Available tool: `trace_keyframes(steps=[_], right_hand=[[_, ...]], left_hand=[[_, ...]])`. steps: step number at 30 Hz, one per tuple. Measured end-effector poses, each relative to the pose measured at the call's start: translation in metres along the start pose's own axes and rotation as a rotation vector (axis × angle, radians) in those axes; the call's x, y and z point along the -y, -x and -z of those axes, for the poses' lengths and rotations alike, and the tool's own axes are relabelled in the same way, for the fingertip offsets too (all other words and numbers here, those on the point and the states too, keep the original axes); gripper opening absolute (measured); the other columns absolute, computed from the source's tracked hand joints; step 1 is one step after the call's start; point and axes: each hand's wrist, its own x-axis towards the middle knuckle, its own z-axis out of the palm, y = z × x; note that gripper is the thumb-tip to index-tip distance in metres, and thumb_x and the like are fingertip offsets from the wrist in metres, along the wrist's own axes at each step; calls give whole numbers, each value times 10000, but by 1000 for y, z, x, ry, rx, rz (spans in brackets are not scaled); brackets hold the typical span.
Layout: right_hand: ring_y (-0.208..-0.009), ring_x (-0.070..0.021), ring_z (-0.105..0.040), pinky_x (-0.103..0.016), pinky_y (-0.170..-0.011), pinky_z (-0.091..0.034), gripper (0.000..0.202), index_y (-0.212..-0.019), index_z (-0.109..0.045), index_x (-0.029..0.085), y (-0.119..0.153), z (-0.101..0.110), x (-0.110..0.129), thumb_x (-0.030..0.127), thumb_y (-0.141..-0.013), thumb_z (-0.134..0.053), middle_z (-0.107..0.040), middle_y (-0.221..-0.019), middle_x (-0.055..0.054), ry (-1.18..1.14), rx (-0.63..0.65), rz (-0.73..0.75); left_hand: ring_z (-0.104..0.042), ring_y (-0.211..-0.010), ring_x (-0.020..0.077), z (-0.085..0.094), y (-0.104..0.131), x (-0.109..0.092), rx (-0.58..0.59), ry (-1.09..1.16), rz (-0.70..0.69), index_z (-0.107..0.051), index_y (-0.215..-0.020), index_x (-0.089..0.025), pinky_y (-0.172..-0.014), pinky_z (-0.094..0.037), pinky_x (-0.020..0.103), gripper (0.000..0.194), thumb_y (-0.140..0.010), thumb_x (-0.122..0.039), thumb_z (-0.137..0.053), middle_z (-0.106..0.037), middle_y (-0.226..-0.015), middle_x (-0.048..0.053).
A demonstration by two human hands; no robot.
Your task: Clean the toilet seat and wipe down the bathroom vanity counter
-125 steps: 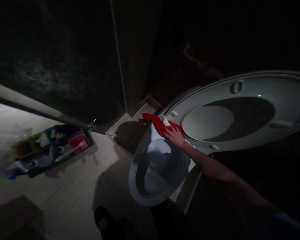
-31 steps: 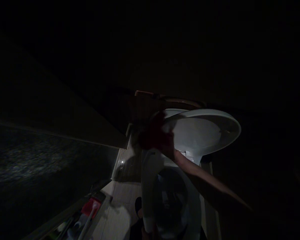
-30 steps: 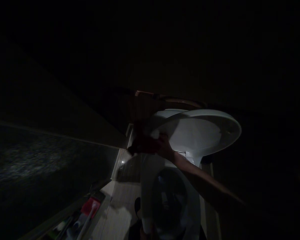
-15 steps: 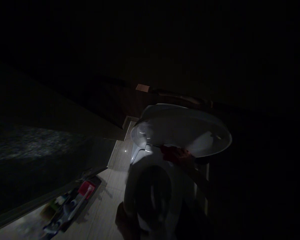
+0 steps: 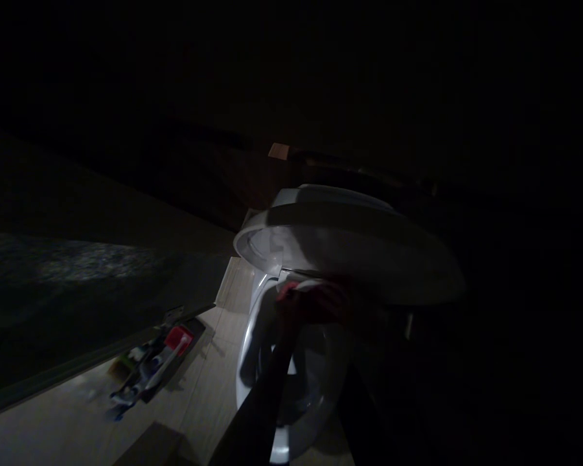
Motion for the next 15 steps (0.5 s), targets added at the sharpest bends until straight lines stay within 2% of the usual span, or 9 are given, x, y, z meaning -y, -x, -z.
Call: trace_keyframes(steps=[2,3,4,6,7,9,10,12,15], right_hand=[[-1319,-304,-425,-486,-1018,-386,538,-1495,-488,191,-39,-37,10,323,-980,-570,-458,-1545,-79,-78,161,-114],[-1295,-319,-436,-496,-1007,-399,625,-1505,-469,158,-54,-50,14,385,-944,-625,-457,-1539,-111,-119,248,-178],[-1268,-334,-446,-511,-1001,-408,716,-1504,-463,131,-64,-60,15,447,-899,-677,-468,-1521,-139,-152,317,-230],[-1239,-346,-448,-532,-989,-414,792,-1498,-463,116,-72,-67,15,495,-851,-717,-478,-1499,-161,-183,378,-264],[-1249,-346,-436,-535,-990,-412,786,-1508,-450,130,-72,-67,14,492,-859,-707,-458,-1517,-153,-189,380,-263],[-1274,-343,-412,-534,-1000,-403,768,-1539,-410,166,-65,-62,13,497,-893,-664,-401,-1565,-129,-197,353,-279],[-1282,-342,-403,-530,-1012,-395,772,-1548,-396,180,-62,-59,13,510,-900,-653,-376,-1582,-118,-203,337,-304],[-1271,-346,-402,-521,-1032,-379,747,-1535,-411,183,-59,-55,16,518,-908,-641,-373,-1579,-111,-202,331,-369],[-1179,-343,-456,-516,-999,-391,504,-1410,-527,135,-68,-54,24,373,-967,-547,-510,-1426,-159,-175,376,-398]], left_hand=[[-594,-1177,278,17,-18,18,-195,-213,-180,-631,-1191,-130,-1013,-504,458,374,-923,-375,-541,-644,-1252,163],[-577,-1208,277,20,-26,27,-214,-337,-271,-620,-1216,-123,-1027,-494,459,371,-964,-356,-480,-621,-1296,177],[-573,-1223,273,19,-32,36,-163,-464,-354,-618,-1231,-118,-1043,-481,458,364,-992,-313,-425,-615,-1316,179],[-569,-1259,265,9,-42,50,40,-694,-485,-624,-1257,-113,-1105,-429,466,372,-1008,-210,-365,-632,-1325,163],[-557,-1287,264,3,-46,55,119,-794,-548,-620,-1277,-106,-1148,-385,473,378,-1006,-177,-365,-636,-1337,153],[-502,-1362,273,-5,-53,60,184,-947,-652,-594,-1319,-75,-1219,-277,491,389,-1008,-159,-376,-609,-1391,154],[-487,-1376,278,-7,-57,59,188,-995,-676,-593,-1311,-61,-1229,-250,497,385,-1013,-167,-374,-602,-1400,159],[-531,-1313,267,-6,-64,51,227,-1036,-683,-627,-1227,-70,-1205,-281,476,354,-1024,-196,-366,-642,-1332,149],[-586,-1156,260,1,-71,34,310,-1056,-672,-659,-1054,-114,-1159,-320,472,287,-1010,-229,-400,-692,-1139,130]])
